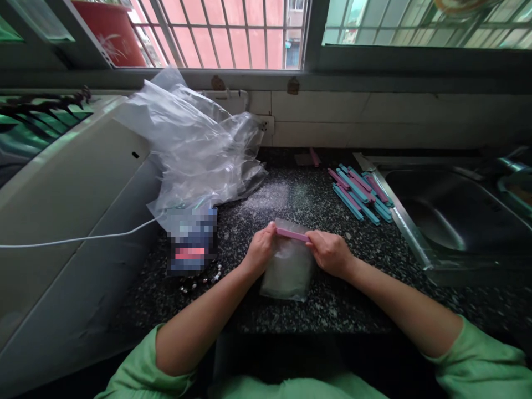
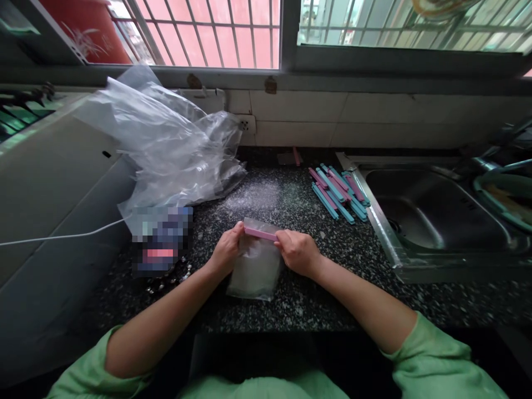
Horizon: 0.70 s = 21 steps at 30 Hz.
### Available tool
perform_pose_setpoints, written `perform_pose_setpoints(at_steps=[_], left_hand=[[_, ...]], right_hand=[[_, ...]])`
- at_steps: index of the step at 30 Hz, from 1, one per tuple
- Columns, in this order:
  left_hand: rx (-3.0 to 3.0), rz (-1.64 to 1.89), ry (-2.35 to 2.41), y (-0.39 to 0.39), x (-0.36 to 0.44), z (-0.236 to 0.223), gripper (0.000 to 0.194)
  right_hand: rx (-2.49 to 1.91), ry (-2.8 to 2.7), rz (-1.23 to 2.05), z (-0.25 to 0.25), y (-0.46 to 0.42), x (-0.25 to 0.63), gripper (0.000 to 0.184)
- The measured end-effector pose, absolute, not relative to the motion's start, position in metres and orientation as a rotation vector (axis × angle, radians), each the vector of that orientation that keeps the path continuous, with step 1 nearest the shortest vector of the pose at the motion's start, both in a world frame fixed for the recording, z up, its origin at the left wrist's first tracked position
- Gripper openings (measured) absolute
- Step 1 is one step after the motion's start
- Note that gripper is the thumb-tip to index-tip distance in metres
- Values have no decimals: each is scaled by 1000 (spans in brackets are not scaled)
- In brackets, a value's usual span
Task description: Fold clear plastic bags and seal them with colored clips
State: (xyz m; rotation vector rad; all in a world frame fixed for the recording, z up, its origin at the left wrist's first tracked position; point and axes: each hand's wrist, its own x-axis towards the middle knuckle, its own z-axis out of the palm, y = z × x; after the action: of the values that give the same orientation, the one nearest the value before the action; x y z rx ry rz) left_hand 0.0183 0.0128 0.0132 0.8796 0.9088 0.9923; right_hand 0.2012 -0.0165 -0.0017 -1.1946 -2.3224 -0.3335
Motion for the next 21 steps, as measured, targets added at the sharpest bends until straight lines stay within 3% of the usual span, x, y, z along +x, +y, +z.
perform_pose_setpoints(at_steps=[21], left_hand=[[794, 988, 964, 11, 19, 14, 49]], right_hand=[[-1144, -2288, -295, 1, -18, 199, 29]])
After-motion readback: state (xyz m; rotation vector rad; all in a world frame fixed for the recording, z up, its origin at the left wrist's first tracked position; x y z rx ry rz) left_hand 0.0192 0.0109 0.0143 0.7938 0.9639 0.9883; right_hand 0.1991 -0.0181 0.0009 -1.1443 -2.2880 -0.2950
